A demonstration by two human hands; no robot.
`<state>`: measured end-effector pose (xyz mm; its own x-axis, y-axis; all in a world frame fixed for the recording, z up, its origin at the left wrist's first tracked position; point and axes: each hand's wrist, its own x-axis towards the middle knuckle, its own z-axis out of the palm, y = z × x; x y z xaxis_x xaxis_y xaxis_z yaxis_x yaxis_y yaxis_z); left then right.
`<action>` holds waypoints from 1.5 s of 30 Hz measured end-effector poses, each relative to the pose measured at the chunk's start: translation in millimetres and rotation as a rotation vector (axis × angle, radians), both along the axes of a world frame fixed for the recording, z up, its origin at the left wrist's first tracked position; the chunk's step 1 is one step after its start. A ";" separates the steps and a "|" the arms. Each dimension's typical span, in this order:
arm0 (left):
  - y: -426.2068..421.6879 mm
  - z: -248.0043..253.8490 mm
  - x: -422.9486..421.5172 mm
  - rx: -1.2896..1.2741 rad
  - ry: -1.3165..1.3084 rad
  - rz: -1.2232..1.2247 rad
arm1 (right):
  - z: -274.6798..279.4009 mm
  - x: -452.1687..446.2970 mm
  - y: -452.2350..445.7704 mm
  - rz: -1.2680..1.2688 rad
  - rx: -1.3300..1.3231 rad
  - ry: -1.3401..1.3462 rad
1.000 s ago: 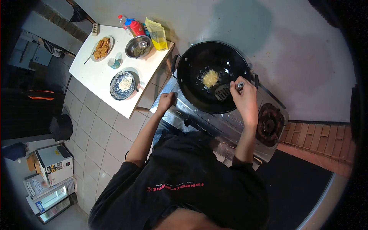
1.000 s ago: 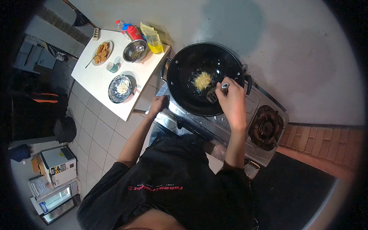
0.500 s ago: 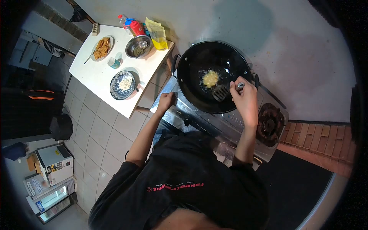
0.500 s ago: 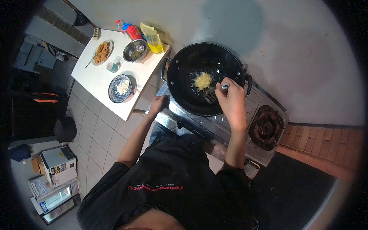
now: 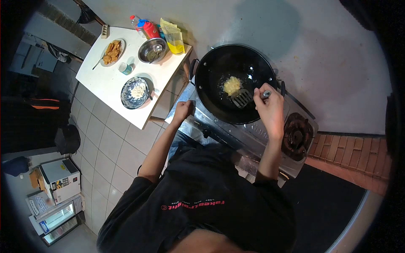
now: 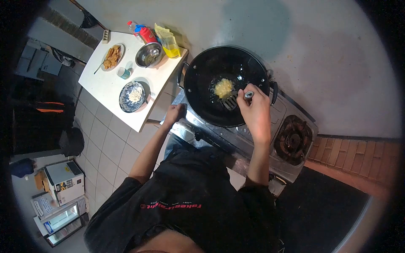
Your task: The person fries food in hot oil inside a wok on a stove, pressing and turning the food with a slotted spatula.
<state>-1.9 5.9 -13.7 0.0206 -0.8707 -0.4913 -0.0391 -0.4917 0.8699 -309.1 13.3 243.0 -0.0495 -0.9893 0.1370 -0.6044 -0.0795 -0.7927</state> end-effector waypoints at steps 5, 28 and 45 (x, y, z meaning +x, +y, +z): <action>-0.1 -5.8 -1.3 -0.021 -0.039 0.007 | 5.1 -1.6 0.8 -0.055 -0.007 -0.017; -1.3 -19.6 4.2 -0.028 0.045 -0.001 | -5.8 -3.8 -3.2 -0.054 -0.004 -0.039; -0.9 -18.7 1.5 -0.057 0.037 0.038 | 0.7 -7.4 -1.1 -0.062 -0.020 0.003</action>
